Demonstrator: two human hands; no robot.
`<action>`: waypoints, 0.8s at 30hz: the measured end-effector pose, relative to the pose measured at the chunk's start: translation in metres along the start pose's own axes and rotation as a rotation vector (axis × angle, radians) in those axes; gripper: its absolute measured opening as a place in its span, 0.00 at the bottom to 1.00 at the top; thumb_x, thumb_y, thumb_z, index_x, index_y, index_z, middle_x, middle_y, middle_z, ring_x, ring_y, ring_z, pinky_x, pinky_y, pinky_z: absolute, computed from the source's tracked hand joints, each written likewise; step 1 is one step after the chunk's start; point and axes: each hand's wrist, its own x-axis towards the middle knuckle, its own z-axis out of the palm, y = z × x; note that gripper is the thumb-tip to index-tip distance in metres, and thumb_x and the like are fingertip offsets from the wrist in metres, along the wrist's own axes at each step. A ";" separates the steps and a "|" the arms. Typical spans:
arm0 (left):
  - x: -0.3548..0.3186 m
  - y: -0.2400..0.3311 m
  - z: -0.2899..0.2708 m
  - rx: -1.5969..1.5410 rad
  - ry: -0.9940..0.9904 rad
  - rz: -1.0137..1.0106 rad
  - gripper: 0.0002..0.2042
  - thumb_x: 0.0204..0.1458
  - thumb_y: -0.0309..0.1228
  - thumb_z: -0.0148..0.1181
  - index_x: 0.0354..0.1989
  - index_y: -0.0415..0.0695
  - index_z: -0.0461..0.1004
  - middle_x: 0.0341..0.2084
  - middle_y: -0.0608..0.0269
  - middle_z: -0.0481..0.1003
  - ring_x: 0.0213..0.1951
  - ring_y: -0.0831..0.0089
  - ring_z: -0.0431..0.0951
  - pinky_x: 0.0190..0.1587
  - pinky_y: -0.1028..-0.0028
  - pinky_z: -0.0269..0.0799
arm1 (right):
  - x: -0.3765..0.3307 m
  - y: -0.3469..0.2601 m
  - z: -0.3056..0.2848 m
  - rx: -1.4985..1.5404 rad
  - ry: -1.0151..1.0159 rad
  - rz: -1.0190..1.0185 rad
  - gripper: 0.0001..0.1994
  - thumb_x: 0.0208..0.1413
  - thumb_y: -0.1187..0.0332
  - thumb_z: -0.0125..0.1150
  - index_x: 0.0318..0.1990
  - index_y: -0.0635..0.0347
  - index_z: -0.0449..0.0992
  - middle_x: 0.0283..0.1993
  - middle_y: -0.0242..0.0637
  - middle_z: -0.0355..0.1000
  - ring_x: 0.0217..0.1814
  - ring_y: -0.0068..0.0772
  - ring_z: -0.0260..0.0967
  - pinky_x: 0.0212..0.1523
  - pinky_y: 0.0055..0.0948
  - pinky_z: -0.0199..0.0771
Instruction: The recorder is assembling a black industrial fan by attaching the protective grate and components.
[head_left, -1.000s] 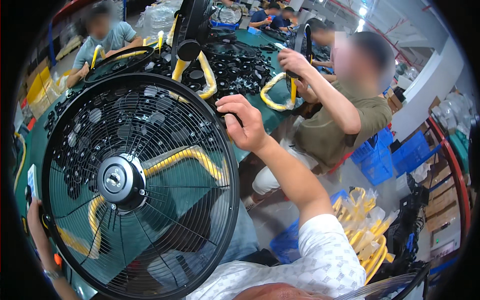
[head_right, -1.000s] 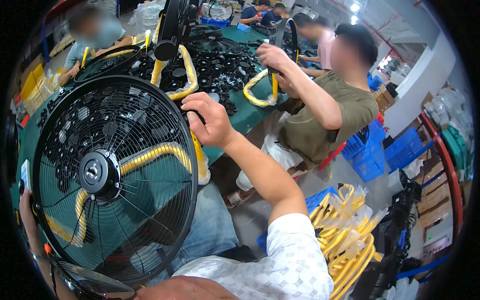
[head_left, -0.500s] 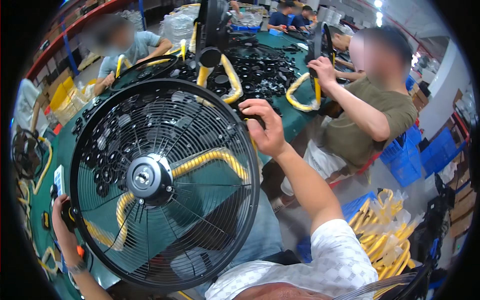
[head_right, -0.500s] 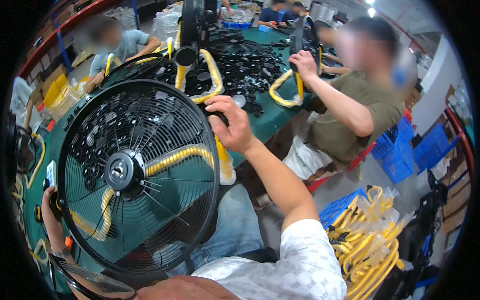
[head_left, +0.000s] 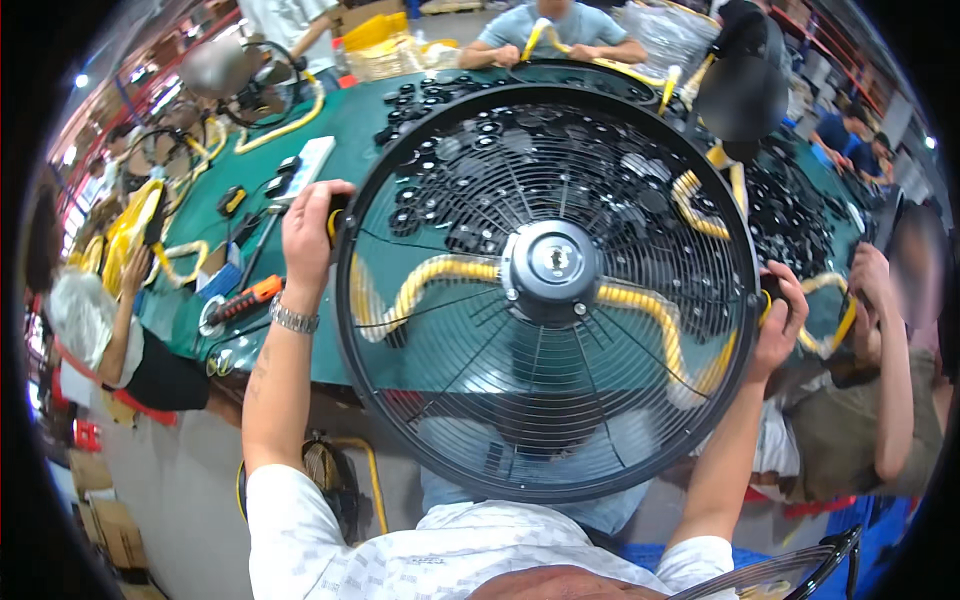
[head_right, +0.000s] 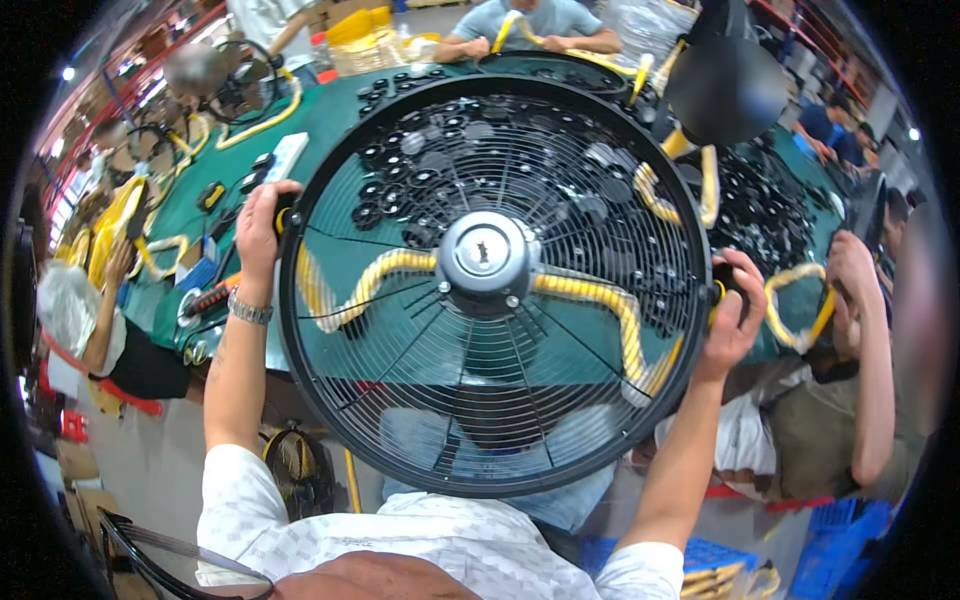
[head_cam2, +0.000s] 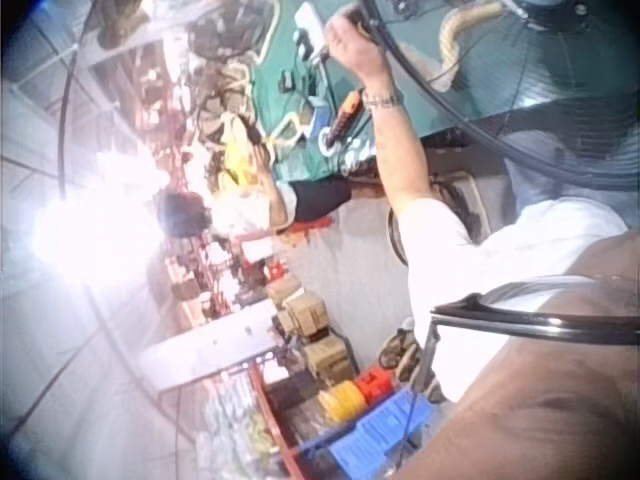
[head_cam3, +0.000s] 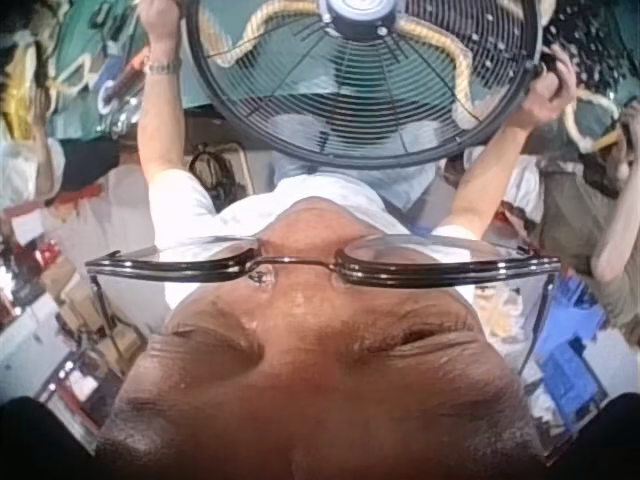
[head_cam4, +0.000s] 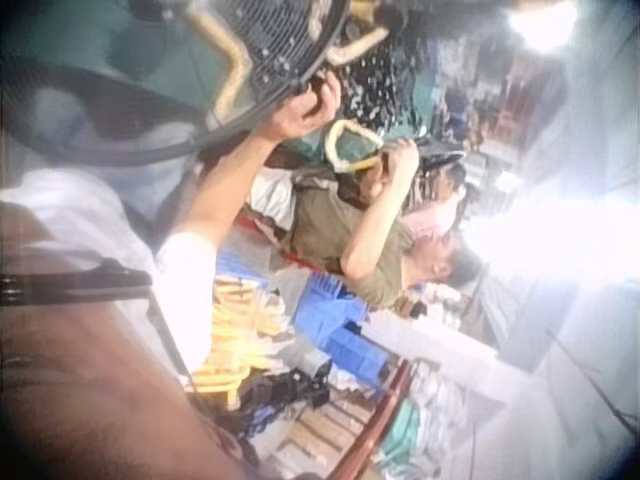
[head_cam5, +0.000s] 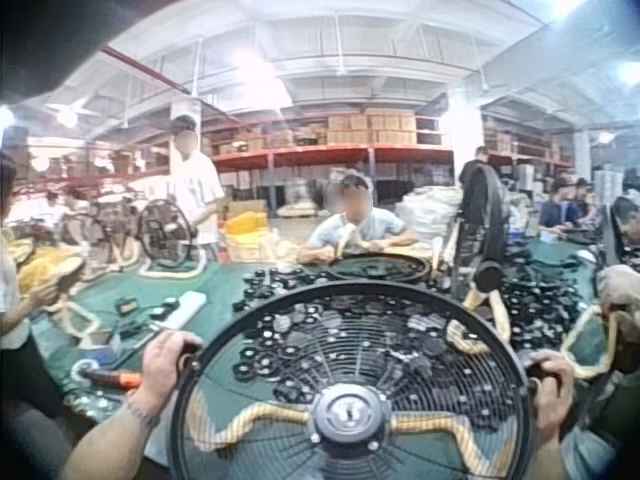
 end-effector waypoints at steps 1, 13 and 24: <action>0.001 0.010 -0.004 -0.077 -0.061 -0.173 0.16 0.66 0.35 0.45 0.41 0.36 0.78 0.37 0.64 0.78 0.40 0.78 0.74 0.48 0.78 0.68 | -0.001 0.001 -0.001 -0.005 -0.018 -0.001 0.13 0.66 0.71 0.45 0.56 0.63 0.66 0.60 0.55 0.65 0.55 0.40 0.67 0.59 0.41 0.66; -0.004 -0.014 0.004 -0.327 0.042 -0.205 0.17 0.67 0.42 0.46 0.45 0.39 0.73 0.35 0.60 0.77 0.36 0.75 0.76 0.43 0.77 0.72 | -0.009 0.006 -0.002 -0.007 0.039 0.059 0.15 0.66 0.70 0.42 0.58 0.60 0.63 0.63 0.57 0.61 0.58 0.36 0.63 0.61 0.35 0.62; 0.028 0.041 -0.020 -0.159 -0.231 -0.773 0.19 0.62 0.46 0.51 0.45 0.42 0.77 0.33 0.65 0.78 0.30 0.76 0.79 0.35 0.74 0.78 | -0.010 0.005 -0.004 0.004 0.031 0.081 0.15 0.67 0.71 0.41 0.59 0.59 0.62 0.65 0.57 0.59 0.55 0.36 0.66 0.56 0.33 0.69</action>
